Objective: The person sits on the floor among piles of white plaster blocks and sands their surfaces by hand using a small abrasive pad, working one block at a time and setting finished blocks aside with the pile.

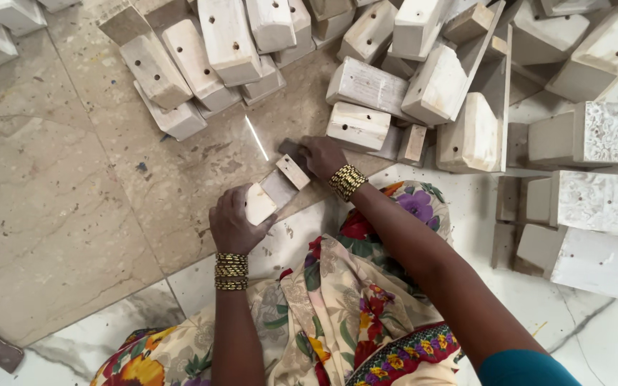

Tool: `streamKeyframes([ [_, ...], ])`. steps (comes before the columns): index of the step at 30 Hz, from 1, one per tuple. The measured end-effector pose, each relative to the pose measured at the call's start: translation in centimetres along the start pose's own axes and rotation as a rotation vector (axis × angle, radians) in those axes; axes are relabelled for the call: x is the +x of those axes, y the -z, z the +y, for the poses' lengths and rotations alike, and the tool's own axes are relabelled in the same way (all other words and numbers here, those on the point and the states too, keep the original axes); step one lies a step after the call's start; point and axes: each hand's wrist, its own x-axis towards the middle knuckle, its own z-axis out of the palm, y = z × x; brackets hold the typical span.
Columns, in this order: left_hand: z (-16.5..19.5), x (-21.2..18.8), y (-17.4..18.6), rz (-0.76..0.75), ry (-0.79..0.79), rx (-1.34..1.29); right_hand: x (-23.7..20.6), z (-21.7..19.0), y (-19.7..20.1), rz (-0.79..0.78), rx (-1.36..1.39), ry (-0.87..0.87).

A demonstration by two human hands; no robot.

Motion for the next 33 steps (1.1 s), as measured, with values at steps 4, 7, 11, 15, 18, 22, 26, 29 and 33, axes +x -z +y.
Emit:
streamKeyframes([
  [4,0.6,0.3,-0.6,0.055,0.086,0.022,-3.1,2.1,1.8,-0.198,-0.121,-0.008],
  [7,1.2,0.6,-1.5,0.113,0.16,0.029,-5.0,1.7,4.4,-0.532,-0.326,-0.212],
  [11,0.3,0.5,-1.9,0.17,0.226,-0.601,-3.6,-1.7,6.2,0.148,-0.095,-0.075],
  [15,-1.4,-0.2,-1.9,0.138,0.545,-1.02,0.4,-5.6,3.7,-0.029,0.11,-0.11],
  [18,-1.5,-0.7,-2.3,0.182,0.058,-0.39,2.9,-7.8,-0.7,-0.068,0.063,0.133],
  [22,-0.9,-1.1,-2.6,0.16,0.107,-0.406,3.7,-7.1,-3.8,-0.205,0.068,0.294],
  [26,0.2,-1.0,-2.8,0.209,0.153,-0.367,-0.1,-4.4,-2.0,-0.317,0.065,0.145],
  [29,1.1,-0.4,-3.4,0.302,0.173,-0.316,-3.9,-2.5,0.8,-0.357,-0.022,0.015],
  [33,0.9,0.4,-4.2,0.152,0.397,-0.71,-4.9,-1.8,4.3,-0.121,-0.123,-0.13],
])
